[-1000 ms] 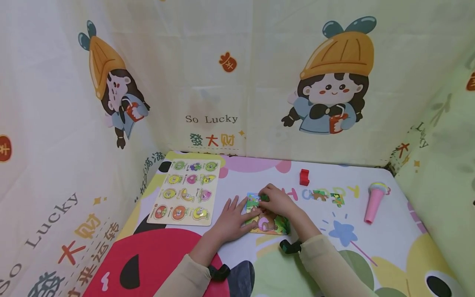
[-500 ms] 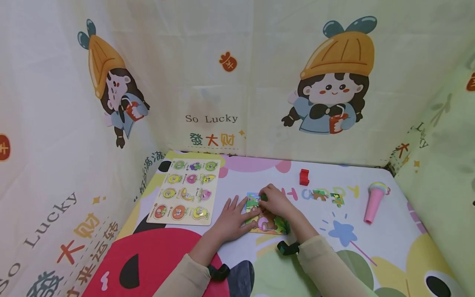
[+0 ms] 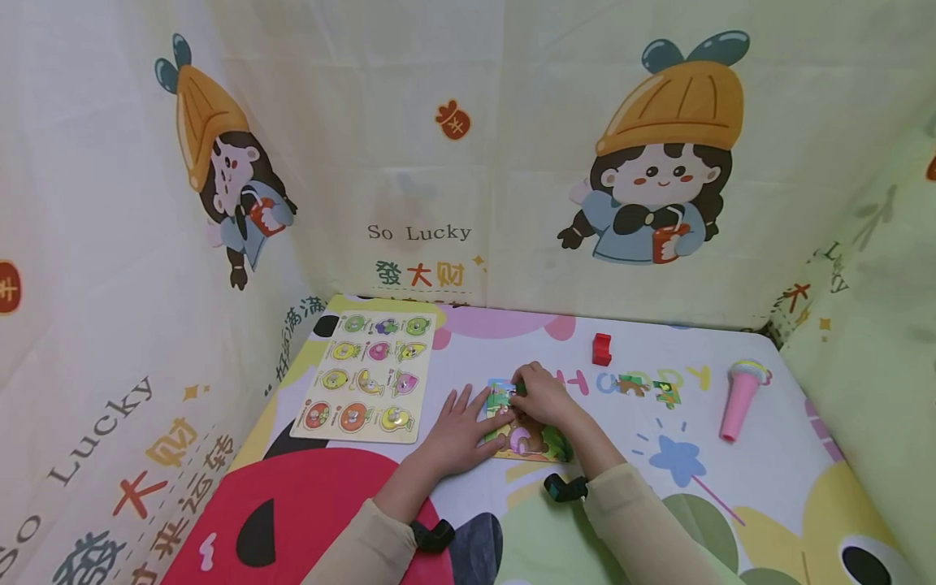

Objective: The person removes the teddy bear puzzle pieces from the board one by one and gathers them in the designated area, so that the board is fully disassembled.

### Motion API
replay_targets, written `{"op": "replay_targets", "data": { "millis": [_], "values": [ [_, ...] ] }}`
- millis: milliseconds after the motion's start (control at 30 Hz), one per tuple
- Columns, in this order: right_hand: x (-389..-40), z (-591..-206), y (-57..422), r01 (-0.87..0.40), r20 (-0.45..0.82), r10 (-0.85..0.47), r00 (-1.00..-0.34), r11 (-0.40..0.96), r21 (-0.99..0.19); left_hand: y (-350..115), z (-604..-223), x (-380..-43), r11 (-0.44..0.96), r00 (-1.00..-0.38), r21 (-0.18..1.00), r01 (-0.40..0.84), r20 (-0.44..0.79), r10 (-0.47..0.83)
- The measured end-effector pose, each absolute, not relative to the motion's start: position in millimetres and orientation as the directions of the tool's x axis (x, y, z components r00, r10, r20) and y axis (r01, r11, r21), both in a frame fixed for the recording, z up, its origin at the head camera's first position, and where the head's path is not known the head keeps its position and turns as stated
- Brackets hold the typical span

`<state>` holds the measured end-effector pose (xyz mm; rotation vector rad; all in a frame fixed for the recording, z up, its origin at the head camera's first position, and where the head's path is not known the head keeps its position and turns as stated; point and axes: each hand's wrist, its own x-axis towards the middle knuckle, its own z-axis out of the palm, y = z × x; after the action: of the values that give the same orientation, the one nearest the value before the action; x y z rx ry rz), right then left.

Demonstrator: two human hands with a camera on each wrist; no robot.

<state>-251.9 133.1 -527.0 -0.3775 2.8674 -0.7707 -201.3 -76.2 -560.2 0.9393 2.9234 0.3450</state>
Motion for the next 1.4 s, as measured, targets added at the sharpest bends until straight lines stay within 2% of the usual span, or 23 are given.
{"op": "replay_targets", "data": {
  "millis": [333,467,800,1167,1400],
  "values": [
    [-250.9,-529.1,135.7,-0.118,-0.112,-0.238,-0.965,0.772,-0.624,-75.2,-560.3,-201.1,0.787,-0.81,0.225,0.575,0.018,0.586],
    [-251.4,-529.9,138.2,-0.11,-0.127,-0.244,-0.961,0.763,-0.637,-74.6,-560.8,-201.3,0.783,-0.806,0.22,0.582,0.027,0.592],
    [-250.9,-528.4,139.8,-0.16,-0.103,-0.297,-0.949,0.74,-0.653,-73.8,-564.6,-202.5,0.778,-0.802,0.219,0.589,0.035,0.597],
    [-246.7,-535.3,143.5,-0.306,-0.007,-0.38,-0.925,0.757,-0.577,-75.7,-562.4,-200.7,0.782,-0.802,0.2,0.59,0.036,0.596],
    [-248.8,-527.4,156.6,-0.309,0.01,-0.384,-0.923,0.727,-0.612,-77.0,-565.4,-200.7,0.791,-0.811,0.207,0.576,0.024,0.585]
  ]
}}
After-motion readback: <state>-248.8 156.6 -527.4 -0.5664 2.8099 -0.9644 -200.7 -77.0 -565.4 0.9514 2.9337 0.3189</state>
